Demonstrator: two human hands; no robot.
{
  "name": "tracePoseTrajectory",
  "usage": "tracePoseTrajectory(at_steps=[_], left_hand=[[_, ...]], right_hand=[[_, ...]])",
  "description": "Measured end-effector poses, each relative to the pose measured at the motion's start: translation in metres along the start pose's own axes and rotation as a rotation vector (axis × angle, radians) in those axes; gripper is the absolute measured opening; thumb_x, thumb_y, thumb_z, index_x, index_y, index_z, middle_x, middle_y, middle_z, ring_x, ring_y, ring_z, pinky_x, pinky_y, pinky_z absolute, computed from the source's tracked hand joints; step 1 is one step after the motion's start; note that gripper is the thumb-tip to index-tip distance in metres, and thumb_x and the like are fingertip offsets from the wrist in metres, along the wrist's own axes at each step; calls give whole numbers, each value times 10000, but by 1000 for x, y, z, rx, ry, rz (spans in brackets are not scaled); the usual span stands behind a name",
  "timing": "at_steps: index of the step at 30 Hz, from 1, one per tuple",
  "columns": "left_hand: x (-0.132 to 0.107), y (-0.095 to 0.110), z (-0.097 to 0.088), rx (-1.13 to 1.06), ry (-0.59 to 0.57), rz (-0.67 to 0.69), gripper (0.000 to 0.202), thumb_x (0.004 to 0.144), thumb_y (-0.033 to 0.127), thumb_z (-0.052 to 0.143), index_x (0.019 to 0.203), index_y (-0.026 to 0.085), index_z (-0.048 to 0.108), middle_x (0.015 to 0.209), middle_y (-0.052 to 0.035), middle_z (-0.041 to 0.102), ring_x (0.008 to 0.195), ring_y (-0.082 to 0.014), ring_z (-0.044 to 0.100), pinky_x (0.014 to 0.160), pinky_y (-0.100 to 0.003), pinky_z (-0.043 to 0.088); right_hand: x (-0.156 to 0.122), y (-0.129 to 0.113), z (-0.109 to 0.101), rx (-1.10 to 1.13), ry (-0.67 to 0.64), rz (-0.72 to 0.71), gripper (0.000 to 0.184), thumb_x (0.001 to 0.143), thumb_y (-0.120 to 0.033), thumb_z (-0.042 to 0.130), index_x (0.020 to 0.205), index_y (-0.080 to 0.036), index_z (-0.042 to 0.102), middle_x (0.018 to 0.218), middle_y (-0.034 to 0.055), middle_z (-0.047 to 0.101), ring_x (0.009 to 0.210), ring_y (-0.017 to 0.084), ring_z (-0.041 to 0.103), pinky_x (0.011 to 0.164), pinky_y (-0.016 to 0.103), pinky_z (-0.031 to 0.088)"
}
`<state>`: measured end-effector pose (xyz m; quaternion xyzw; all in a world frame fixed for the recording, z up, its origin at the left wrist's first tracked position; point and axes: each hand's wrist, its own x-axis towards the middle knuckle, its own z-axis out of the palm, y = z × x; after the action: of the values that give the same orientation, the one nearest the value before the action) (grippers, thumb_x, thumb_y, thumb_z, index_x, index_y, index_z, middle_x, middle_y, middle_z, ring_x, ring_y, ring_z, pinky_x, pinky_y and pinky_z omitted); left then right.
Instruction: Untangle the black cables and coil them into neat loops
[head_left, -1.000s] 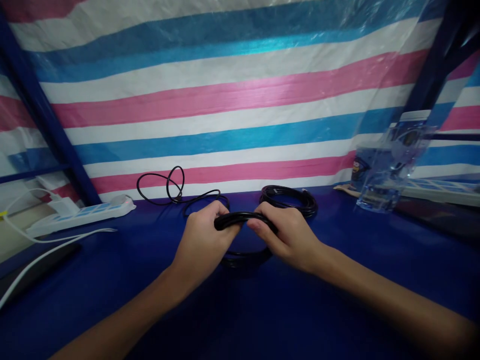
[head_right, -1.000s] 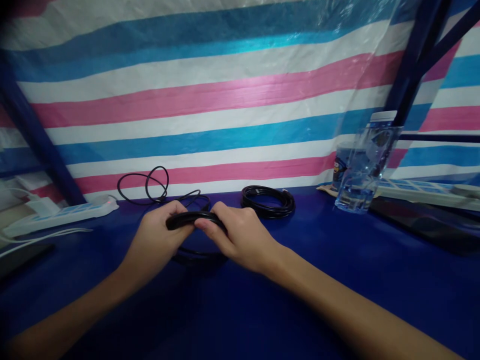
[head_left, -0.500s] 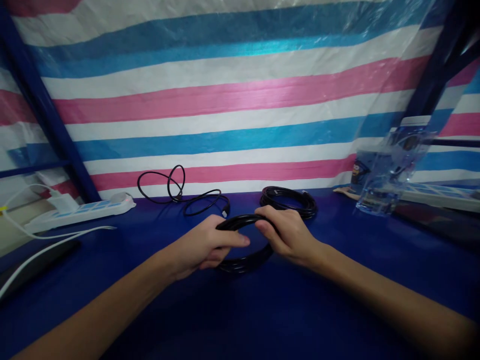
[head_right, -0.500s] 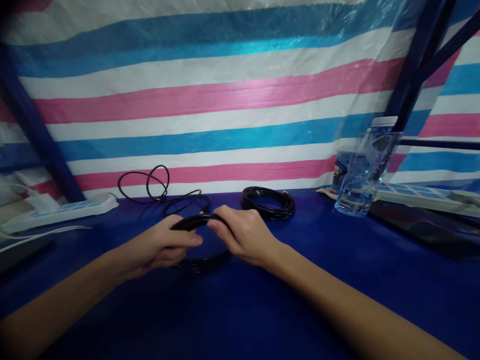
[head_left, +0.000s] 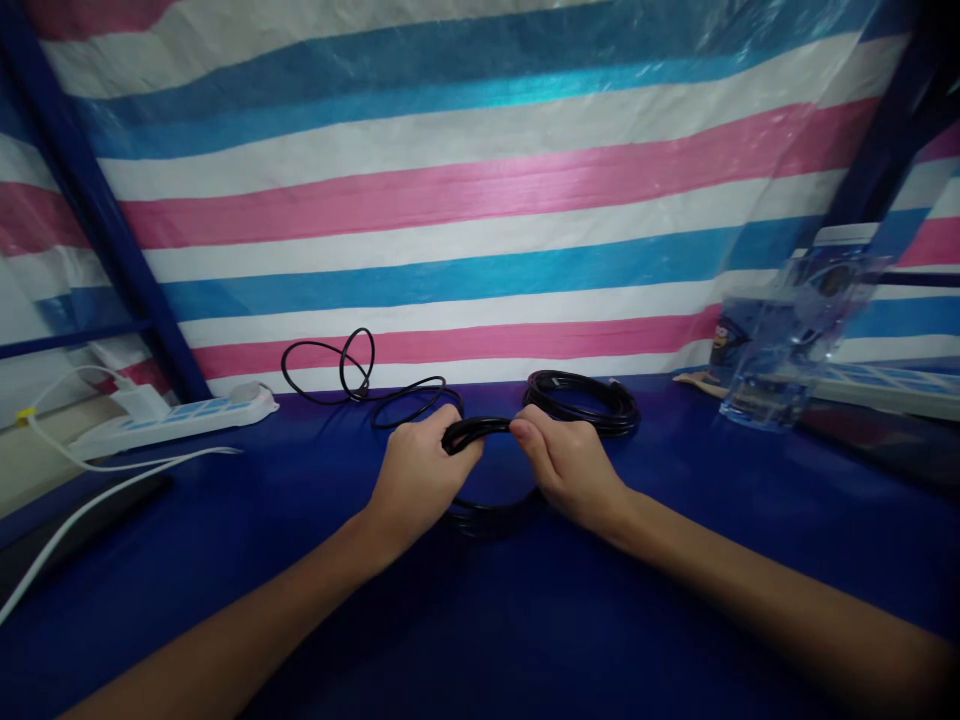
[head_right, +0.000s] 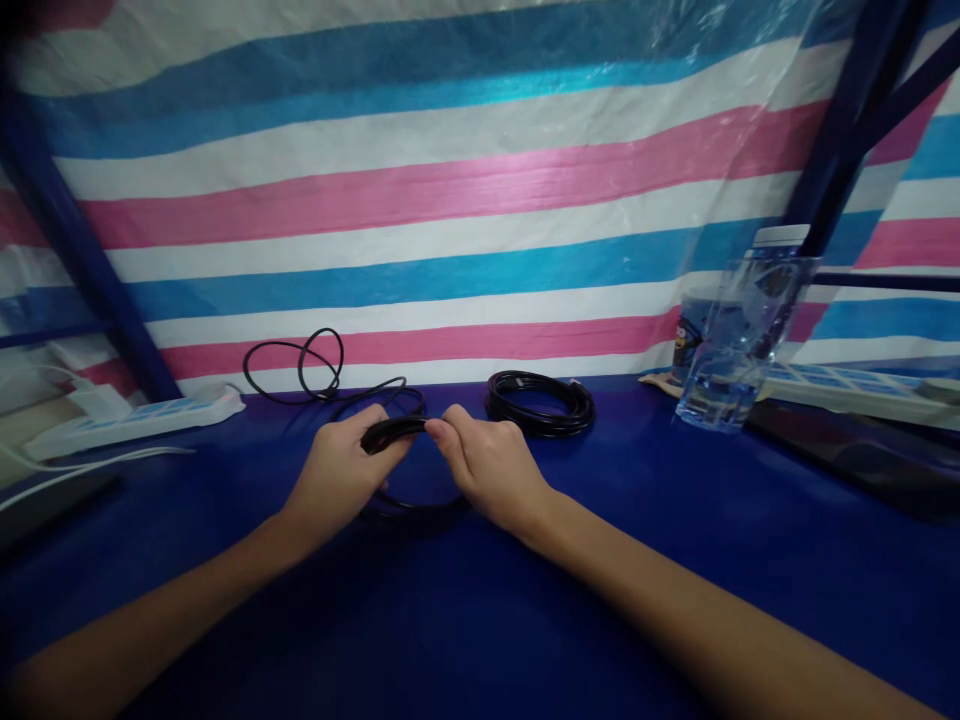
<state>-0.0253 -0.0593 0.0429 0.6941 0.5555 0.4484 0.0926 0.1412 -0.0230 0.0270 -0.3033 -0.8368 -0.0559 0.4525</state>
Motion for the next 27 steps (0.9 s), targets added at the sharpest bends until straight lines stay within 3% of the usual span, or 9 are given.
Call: tracePoseTrajectory(at_steps=[3, 8, 12, 14, 16, 18, 21, 24, 27], left_hand=[[2, -3, -1, -184, -69, -33, 247, 732, 310, 632, 631, 187, 443, 490, 48, 457, 452, -100, 463, 467, -218, 298], [3, -13, -5, -973, -455, -226, 360, 773, 530, 564, 806, 174, 525, 487, 40, 519, 448, -128, 541, 510, -250, 409], [-1, -5, -1, -1298, -454, -298, 529, 767, 641, 503, 866, 126, 577, 648, -43, 630, 724, -177, 637, 740, -287, 477], [-5, 6, 1, -1327, -428, -299, 362, 797, 495, 584, 835, 135, 560, 667, -21, 624, 740, -153, 637, 797, -273, 470], [-7, 17, 1, -1309, -390, -325, 193, 857, 311, 562, 753, 156, 512, 531, 43, 530, 561, -98, 592, 766, -261, 479], [-6, 22, -2, -1316, -342, -372, 265, 902, 239, 483, 651, 167, 437, 402, 92, 349, 346, -45, 395, 603, -221, 470], [-1, 18, -8, -1359, -271, -475, 318, 922, 240, 427, 614, 165, 412, 369, 113, 179, 298, -27, 127, 389, -165, 311], [2, 11, -12, -1340, -226, -546, 247, 910, 290, 446, 695, 174, 483, 361, 121, 143, 307, -35, 69, 356, -160, 255], [3, 10, -13, -1361, -233, -544, 426, 868, 561, 395, 676, 193, 488, 347, 115, 136, 299, -41, 71, 337, -177, 239]], right_hand=[[1, 3, 0, -11, -11, -19, 384, 951, -341, 280, 678, -157, 478, 491, -19, 424, 404, 80, 402, 446, 232, 218], [9, 1, -12, 80, 74, 83, 426, 943, -390, 283, 646, -165, 489, 484, -10, 451, 406, 77, 393, 449, 234, 252], [17, 8, -18, 296, 228, 505, 517, 926, -521, 274, 598, -176, 475, 444, -8, 443, 403, 84, 409, 436, 234, 281], [20, 11, -14, 445, 234, 680, 535, 910, -566, 281, 599, -176, 475, 416, -19, 423, 378, 81, 390, 411, 228, 274], [20, 9, -7, 564, 204, 757, 531, 902, -580, 291, 614, -174, 474, 412, -26, 423, 368, 76, 382, 399, 219, 268], [19, 2, -1, 621, 147, 759, 522, 908, -572, 281, 629, -172, 468, 413, -24, 439, 370, 75, 387, 403, 215, 275], [16, -9, 4, 591, 79, 672, 489, 928, -524, 268, 683, -165, 491, 423, -14, 466, 394, 84, 407, 434, 222, 314], [14, -14, 3, 503, 68, 514, 398, 934, -453, 324, 939, -135, 563, 491, -24, 477, 456, 95, 442, 479, 231, 350], [13, -12, 2, 479, 40, 426, 416, 936, -404, 342, 1228, -144, 482, 531, -40, 458, 470, 101, 441, 478, 233, 348]])
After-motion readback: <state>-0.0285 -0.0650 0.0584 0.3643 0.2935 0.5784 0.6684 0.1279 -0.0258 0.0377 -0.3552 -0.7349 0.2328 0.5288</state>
